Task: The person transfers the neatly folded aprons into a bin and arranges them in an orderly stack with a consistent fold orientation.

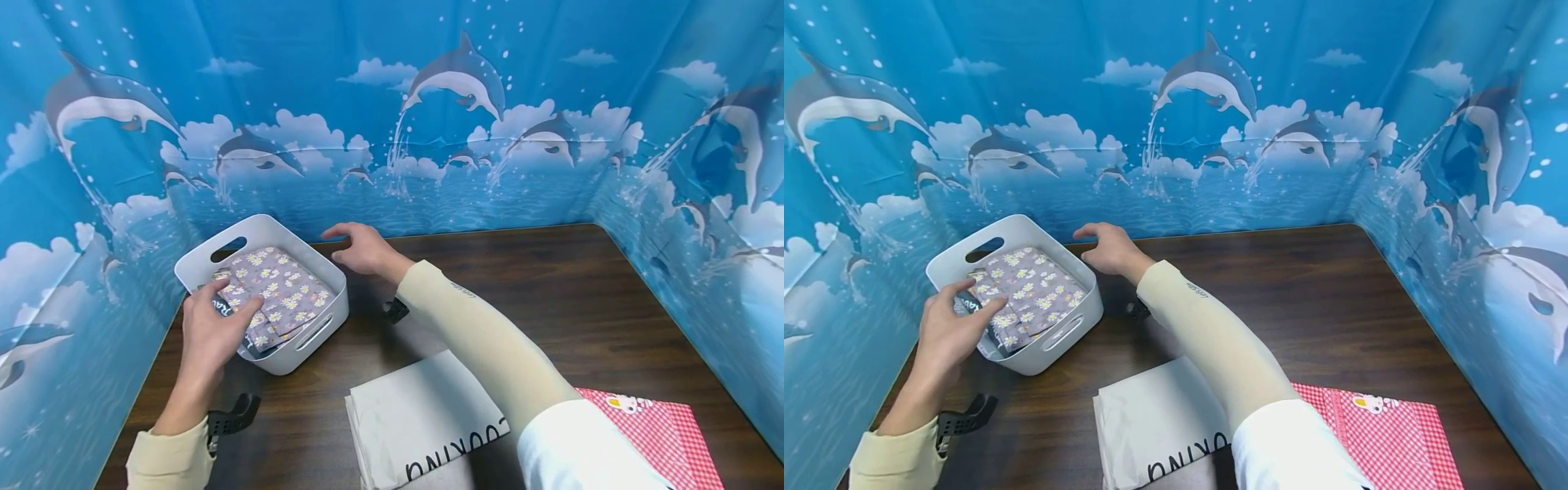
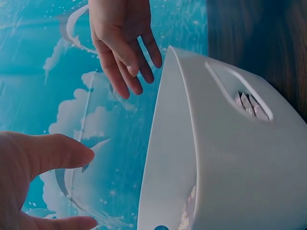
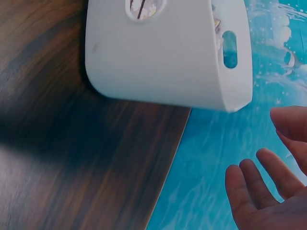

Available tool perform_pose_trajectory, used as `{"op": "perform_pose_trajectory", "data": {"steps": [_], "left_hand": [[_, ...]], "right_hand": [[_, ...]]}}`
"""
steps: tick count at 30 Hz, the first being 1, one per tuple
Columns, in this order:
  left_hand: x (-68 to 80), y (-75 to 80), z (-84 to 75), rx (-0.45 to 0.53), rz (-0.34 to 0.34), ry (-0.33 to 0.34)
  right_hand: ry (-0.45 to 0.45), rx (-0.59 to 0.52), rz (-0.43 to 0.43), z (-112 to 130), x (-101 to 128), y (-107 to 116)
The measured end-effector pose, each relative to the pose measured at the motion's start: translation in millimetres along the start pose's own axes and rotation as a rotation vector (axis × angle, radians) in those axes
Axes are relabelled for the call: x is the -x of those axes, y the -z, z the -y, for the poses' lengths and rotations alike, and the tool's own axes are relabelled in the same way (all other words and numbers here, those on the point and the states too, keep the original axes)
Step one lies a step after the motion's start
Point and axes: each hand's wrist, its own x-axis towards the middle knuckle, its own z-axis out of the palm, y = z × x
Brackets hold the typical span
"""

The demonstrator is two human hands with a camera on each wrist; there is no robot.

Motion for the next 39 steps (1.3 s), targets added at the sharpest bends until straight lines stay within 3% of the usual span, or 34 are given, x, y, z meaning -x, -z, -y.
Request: {"op": "perform_pose_trajectory", "data": {"steps": [7,20,26,33,39], "left_hand": [[0.7,-12.0,-12.3,-0.037,0.053,-0.027],[20.9,-48.5,-46.6,-0.091,0.116,-0.285],[33.8,-64.2,-60.8,-0.086,0.149,-0.400],[48.5,-84.5,-72.1,-0.124,0.210,-0.440],[54.8,-105.5,-77.2,-0.130,0.238,-0.503]], "right_hand": [[-0.019,-0.025,-0.027,-14,7,11],[-0.086,0.005,-0.085,-42,28,31],[-0.098,0.008,-0.100,-68,44,46],[-0.162,0.082,-0.115,-107,65,60],[-0.181,0.100,-0.129,-123,78,68]]}}
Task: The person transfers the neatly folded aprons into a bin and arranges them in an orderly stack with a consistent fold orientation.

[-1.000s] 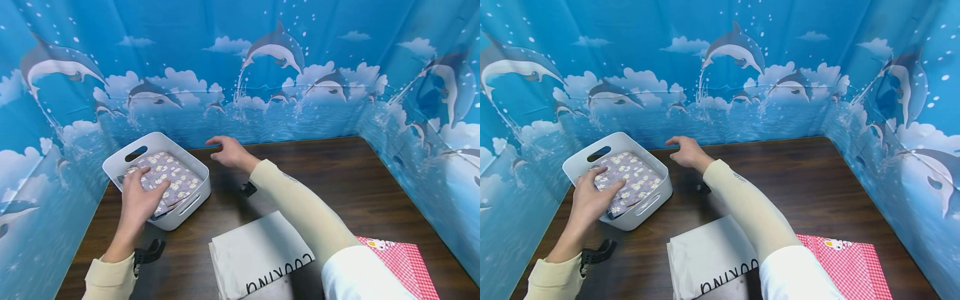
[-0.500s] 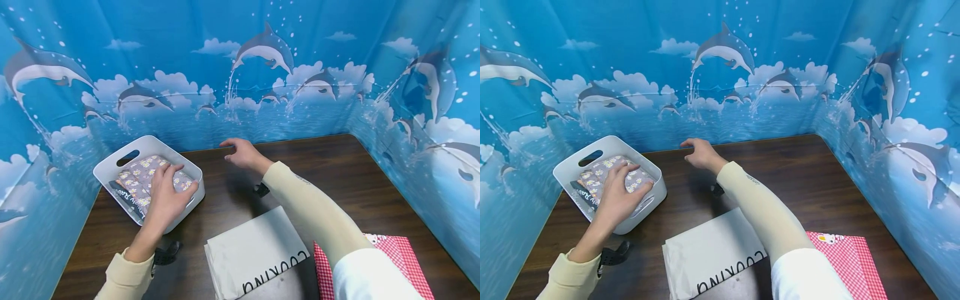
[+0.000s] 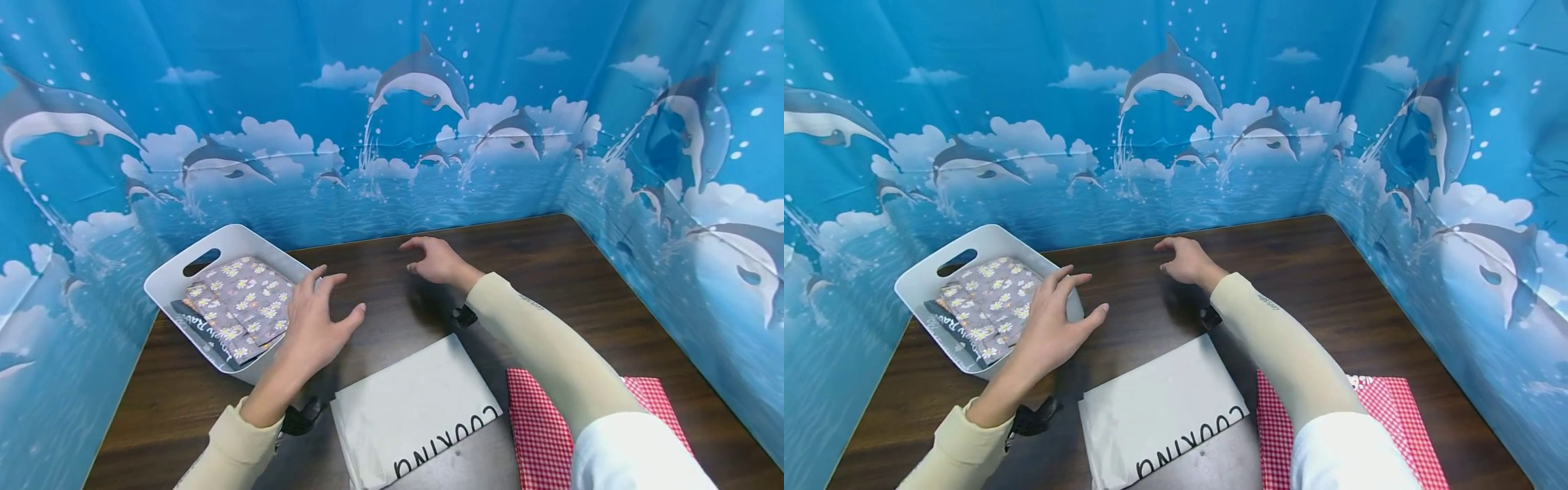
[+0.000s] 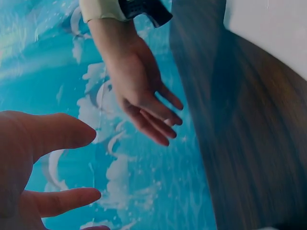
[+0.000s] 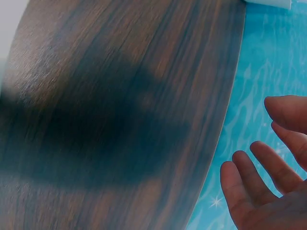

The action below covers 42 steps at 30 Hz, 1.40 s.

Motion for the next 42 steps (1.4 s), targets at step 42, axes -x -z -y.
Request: {"op": "perform_pose_trajectory", "data": {"steps": [42], "left_hand": [[26.5,-100.6,48.5,-0.092,0.395,-0.385]], "right_hand": [[0.260,0.337,0.297,-76,79,-18]]}}
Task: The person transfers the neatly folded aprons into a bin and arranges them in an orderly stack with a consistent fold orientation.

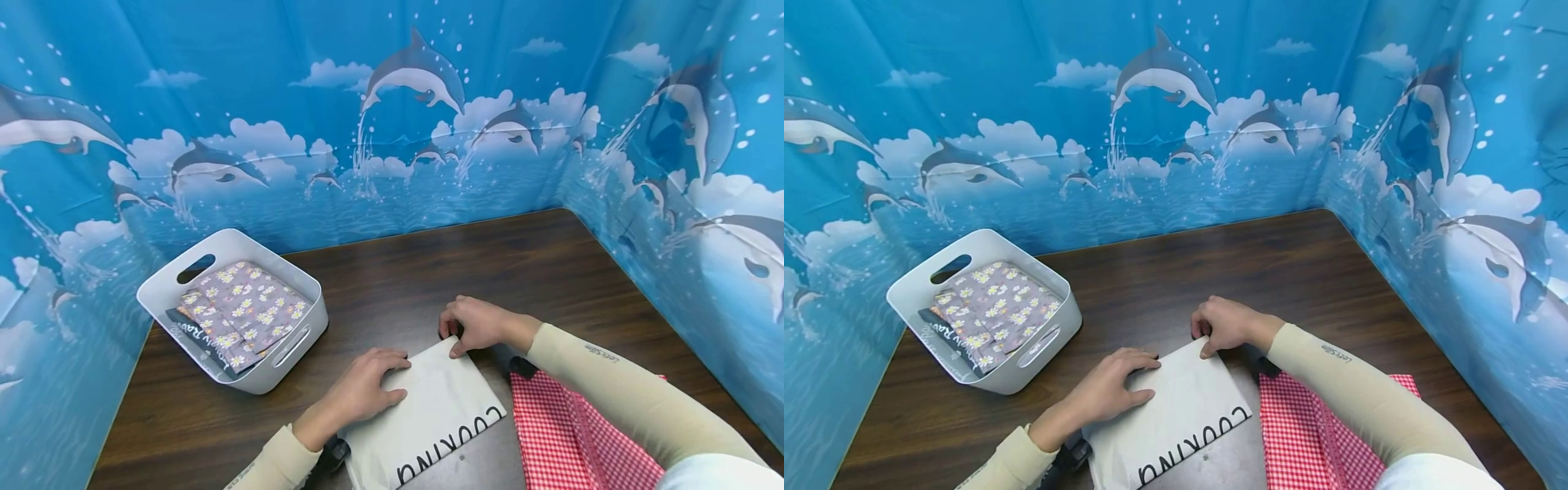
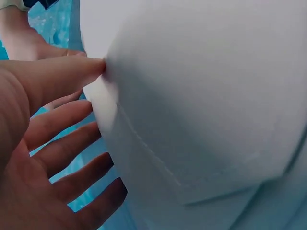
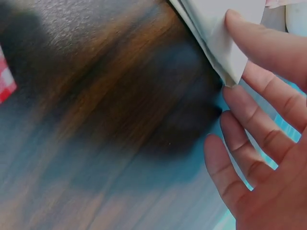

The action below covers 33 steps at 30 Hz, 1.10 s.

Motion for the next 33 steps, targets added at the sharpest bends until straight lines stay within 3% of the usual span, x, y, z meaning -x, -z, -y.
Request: {"op": "perform_pose_trajectory", "data": {"steps": [10,15,21,27,33], "left_hand": [[3.7,-7.7,5.1,-0.054,-0.062,-0.001],[7.0,-7.5,8.8,-0.065,-0.041,-0.049],[9.1,-7.5,11.6,-0.059,-0.003,-0.026],[9.5,-8.1,10.9,-0.110,-0.012,-0.034],[9.3,-7.7,11.1,-0.149,-0.048,-0.020]], "right_hand": [[-0.010,0.164,-0.033,10,-19,2],[-0.012,0.293,-0.128,12,-28,-1],[-0.022,0.408,-0.181,11,-25,-5],[-0.043,0.457,-0.130,11,-3,2],[-0.035,0.406,-0.019,10,5,3]]}}
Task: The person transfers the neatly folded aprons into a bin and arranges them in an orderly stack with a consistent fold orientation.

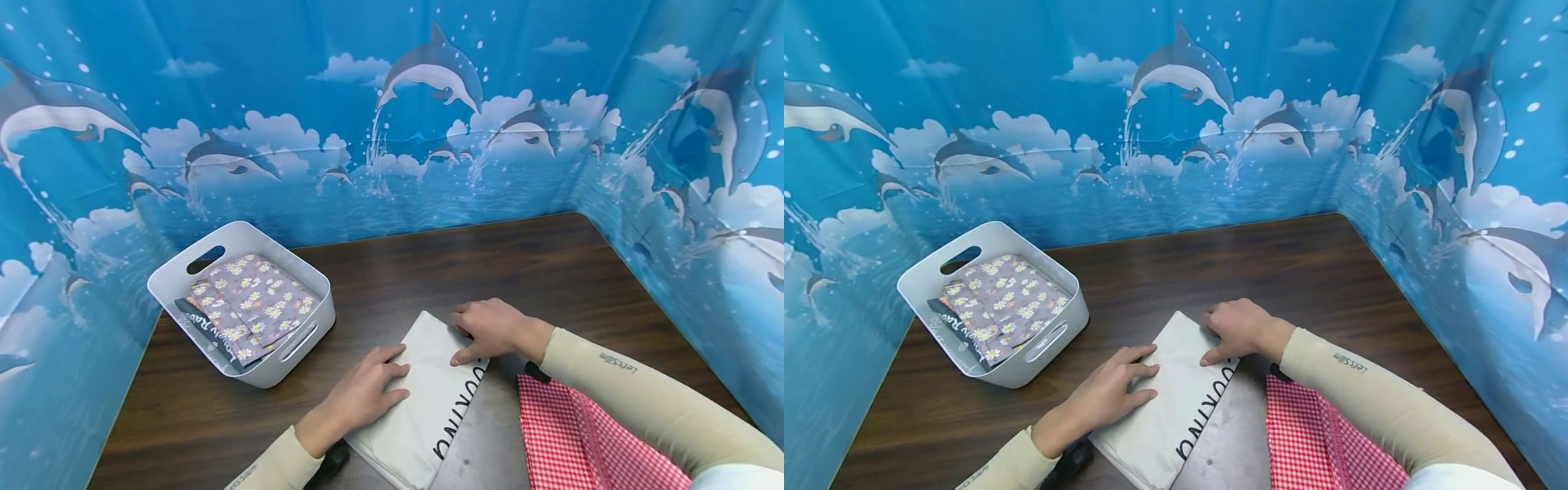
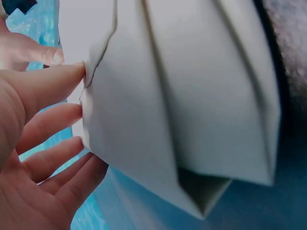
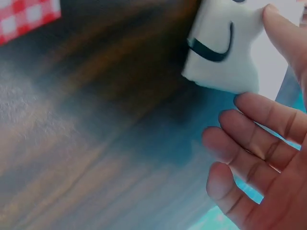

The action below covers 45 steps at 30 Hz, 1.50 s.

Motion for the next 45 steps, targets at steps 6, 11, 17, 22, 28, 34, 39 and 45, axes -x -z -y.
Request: {"op": "perform_pose_trajectory", "data": {"steps": [6,11,17,22,28,34,39,45], "left_hand": [[-2.7,-1.8,-3.6,-0.019,-0.022,0.028],[-2.5,-3.6,-5.8,-0.037,-0.046,0.047],[-0.1,-5.0,-5.7,-0.069,-0.069,0.060],[0.0,-5.2,-3.6,-0.084,-0.070,0.060],[2.0,-6.9,-2.6,-0.091,-0.063,0.078],[2.3,-9.2,-3.4,-0.084,-0.062,0.079],[2.1,-8.9,-2.8,-0.073,-0.095,0.058],[5.7,-10.4,-3.2,-0.103,-0.160,-0.004]], "right_hand": [[-0.055,-0.053,0.014,-4,-5,-1],[-0.048,-0.068,-0.011,-7,-11,-3],[-0.041,-0.083,-0.037,-9,-18,-8],[-0.057,-0.099,-0.044,-8,-21,-12],[-0.040,-0.101,-0.059,-8,-23,-13],[-0.024,-0.099,-0.073,-9,-21,-13],[-0.035,-0.094,-0.080,-10,-23,-13],[-0.049,-0.071,-0.082,-8,-24,-13]]}}
